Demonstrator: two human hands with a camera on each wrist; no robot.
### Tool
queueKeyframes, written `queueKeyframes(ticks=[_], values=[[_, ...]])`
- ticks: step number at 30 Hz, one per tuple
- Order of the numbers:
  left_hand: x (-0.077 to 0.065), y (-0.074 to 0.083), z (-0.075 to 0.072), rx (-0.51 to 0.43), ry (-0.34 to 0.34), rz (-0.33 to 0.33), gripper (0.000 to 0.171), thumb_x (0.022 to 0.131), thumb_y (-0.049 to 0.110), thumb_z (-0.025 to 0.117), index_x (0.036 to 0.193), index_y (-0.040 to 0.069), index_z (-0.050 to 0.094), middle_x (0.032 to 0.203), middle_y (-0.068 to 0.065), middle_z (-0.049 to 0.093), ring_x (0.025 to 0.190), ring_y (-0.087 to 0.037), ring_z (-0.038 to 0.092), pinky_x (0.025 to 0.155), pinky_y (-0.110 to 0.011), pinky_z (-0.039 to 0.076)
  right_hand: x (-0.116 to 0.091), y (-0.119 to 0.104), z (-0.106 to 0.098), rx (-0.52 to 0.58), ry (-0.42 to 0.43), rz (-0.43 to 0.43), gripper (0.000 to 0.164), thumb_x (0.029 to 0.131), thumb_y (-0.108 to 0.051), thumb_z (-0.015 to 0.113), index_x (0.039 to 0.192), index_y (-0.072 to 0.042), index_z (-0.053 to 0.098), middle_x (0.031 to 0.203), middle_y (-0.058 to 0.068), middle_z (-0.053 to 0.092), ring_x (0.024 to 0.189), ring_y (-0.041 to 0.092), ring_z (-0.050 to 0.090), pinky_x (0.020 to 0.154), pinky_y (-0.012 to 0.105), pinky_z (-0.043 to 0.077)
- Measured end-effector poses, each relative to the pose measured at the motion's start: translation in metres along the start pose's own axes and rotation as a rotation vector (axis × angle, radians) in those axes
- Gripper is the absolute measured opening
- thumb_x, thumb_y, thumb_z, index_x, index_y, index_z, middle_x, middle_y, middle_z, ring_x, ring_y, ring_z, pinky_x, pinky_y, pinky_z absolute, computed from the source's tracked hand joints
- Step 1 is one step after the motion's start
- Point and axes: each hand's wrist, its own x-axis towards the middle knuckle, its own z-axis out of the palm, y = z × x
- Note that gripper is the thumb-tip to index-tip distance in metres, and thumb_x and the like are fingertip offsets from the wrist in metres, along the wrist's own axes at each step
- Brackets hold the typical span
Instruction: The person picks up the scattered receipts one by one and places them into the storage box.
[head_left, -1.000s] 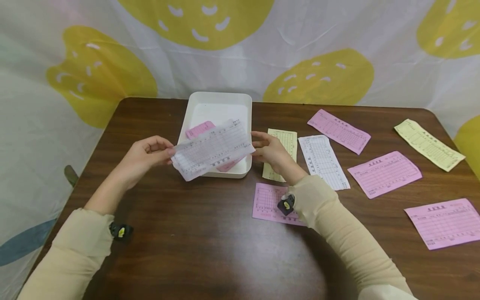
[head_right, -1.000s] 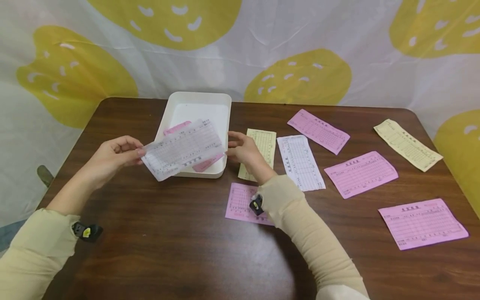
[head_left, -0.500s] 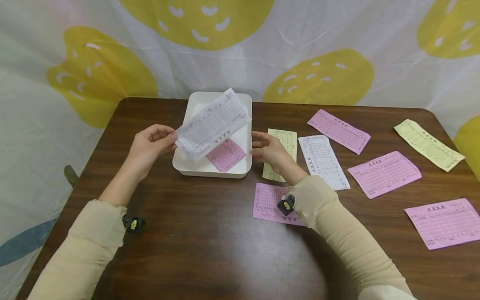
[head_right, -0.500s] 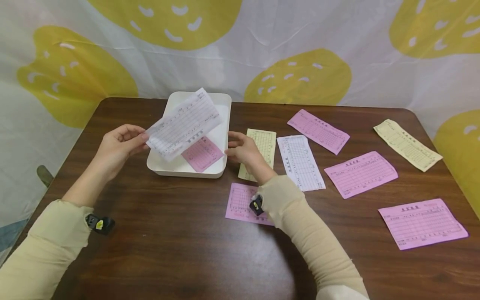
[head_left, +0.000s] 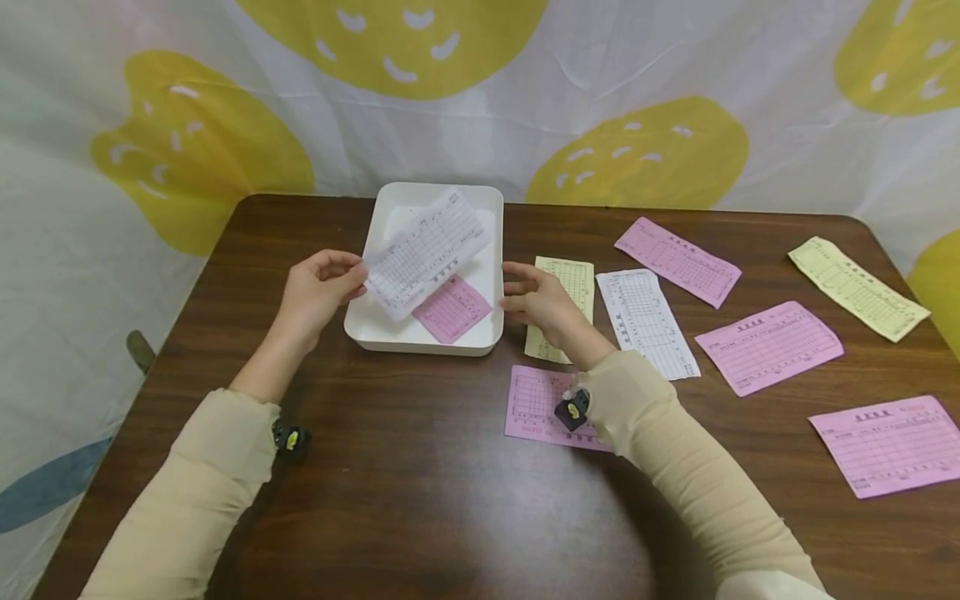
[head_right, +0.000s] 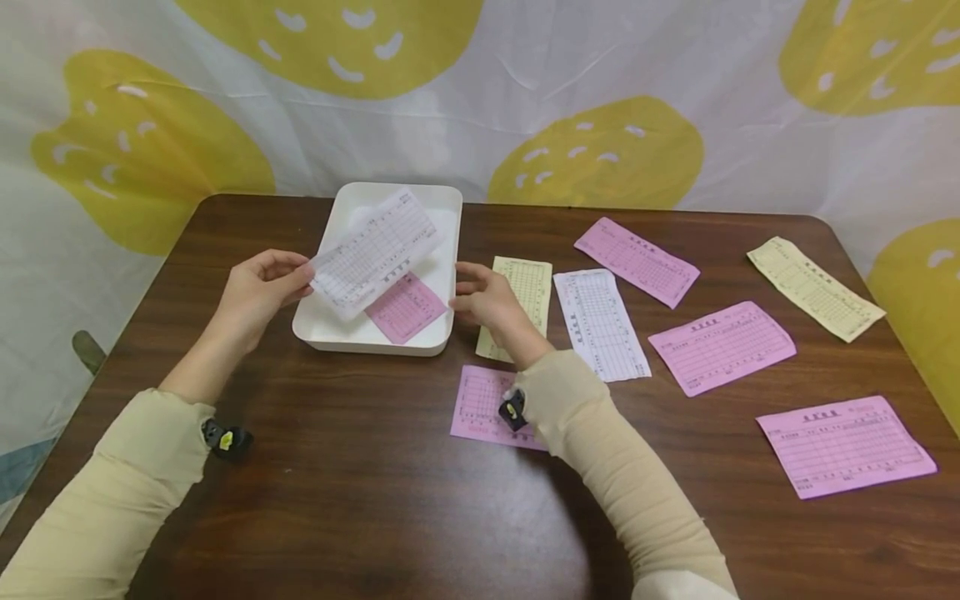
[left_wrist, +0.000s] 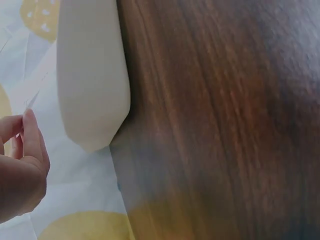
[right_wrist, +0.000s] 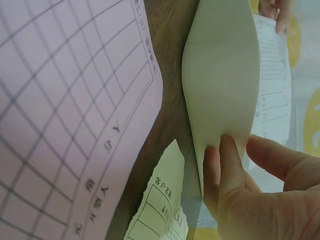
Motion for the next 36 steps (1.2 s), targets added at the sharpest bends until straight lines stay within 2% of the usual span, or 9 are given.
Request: queueKeyframes(ticks=[4, 7, 12, 21, 25, 31, 33, 36], values=[[0.003, -0.002, 0.006, 0.027, 0.011, 0.006, 0.030, 0.091, 0.010, 0.060, 0.115, -0.008, 0.056, 0.088, 0.003, 0.059, 0.073, 0.002, 0.059, 0.077, -0.018, 0.054, 0.000, 0.000, 0.000, -0.002, -0.003, -0.005, 0.063, 0.090, 0.009, 0.050, 0.148, -0.010, 0.032, 0.140, 0.024, 0.045, 0.119, 0.029, 0.051, 0.105, 0.043, 0.042], [0.004, -0.004, 0.010, 0.073, 0.016, 0.033, 0.031, 0.091, 0.008, 0.060, 0.116, -0.011, 0.056, 0.092, -0.003, 0.059, 0.071, 0.004, 0.059, 0.076, -0.019, 0.055, 0.000, 0.000, 0.000, 0.002, -0.003, -0.005, 0.063, 0.090, 0.009, 0.050, 0.148, -0.010, 0.033, 0.140, 0.024, 0.045, 0.120, 0.030, 0.051, 0.105, 0.043, 0.043], [0.006, -0.006, 0.018, 0.184, 0.018, 0.081, 0.028, 0.090, 0.008, 0.060, 0.112, -0.009, 0.060, 0.097, -0.013, 0.062, 0.067, 0.007, 0.058, 0.073, -0.019, 0.055, 0.001, 0.001, 0.000, 0.008, -0.003, -0.002, 0.063, 0.090, 0.009, 0.050, 0.148, -0.010, 0.033, 0.141, 0.024, 0.044, 0.120, 0.030, 0.050, 0.105, 0.043, 0.042], [0.011, -0.009, 0.027, 0.237, -0.003, 0.093, 0.027, 0.090, 0.009, 0.059, 0.112, -0.007, 0.061, 0.104, -0.021, 0.064, 0.068, 0.007, 0.058, 0.068, -0.013, 0.053, -0.001, -0.001, 0.000, 0.012, 0.004, 0.010, 0.063, 0.090, 0.009, 0.051, 0.148, -0.011, 0.033, 0.139, 0.023, 0.045, 0.118, 0.028, 0.051, 0.106, 0.043, 0.042], [0.011, -0.010, 0.029, 0.293, 0.000, 0.088, 0.027, 0.090, 0.009, 0.059, 0.112, -0.005, 0.062, 0.106, -0.021, 0.066, 0.072, 0.001, 0.058, 0.066, -0.013, 0.052, 0.000, 0.000, 0.000, 0.016, 0.005, 0.014, 0.063, 0.090, 0.009, 0.051, 0.148, -0.011, 0.034, 0.139, 0.023, 0.045, 0.117, 0.028, 0.051, 0.105, 0.043, 0.042], [0.009, -0.010, 0.030, 0.381, 0.005, 0.126, 0.027, 0.089, 0.008, 0.058, 0.113, -0.004, 0.062, 0.107, -0.022, 0.067, 0.087, -0.020, 0.064, 0.064, -0.010, 0.048, 0.000, 0.001, 0.000, 0.012, -0.006, 0.004, 0.064, 0.090, 0.009, 0.051, 0.148, -0.009, 0.032, 0.141, 0.025, 0.044, 0.122, 0.031, 0.049, 0.106, 0.044, 0.041], [0.009, -0.010, 0.030, 0.410, 0.006, 0.141, 0.027, 0.089, 0.008, 0.058, 0.113, -0.004, 0.062, 0.107, -0.021, 0.066, 0.091, -0.025, 0.064, 0.067, -0.012, 0.048, 0.000, 0.001, 0.000, 0.011, -0.007, 0.001, 0.064, 0.090, 0.009, 0.051, 0.148, -0.009, 0.032, 0.141, 0.025, 0.044, 0.123, 0.032, 0.049, 0.106, 0.044, 0.041], [0.009, -0.011, 0.030, 0.451, 0.004, 0.155, 0.027, 0.089, 0.009, 0.057, 0.113, -0.002, 0.062, 0.107, -0.021, 0.066, 0.095, -0.028, 0.064, 0.076, -0.023, 0.049, -0.001, 0.001, 0.000, 0.011, -0.007, 0.000, 0.064, 0.090, 0.009, 0.051, 0.148, -0.009, 0.032, 0.141, 0.025, 0.044, 0.123, 0.032, 0.049, 0.107, 0.044, 0.041]])
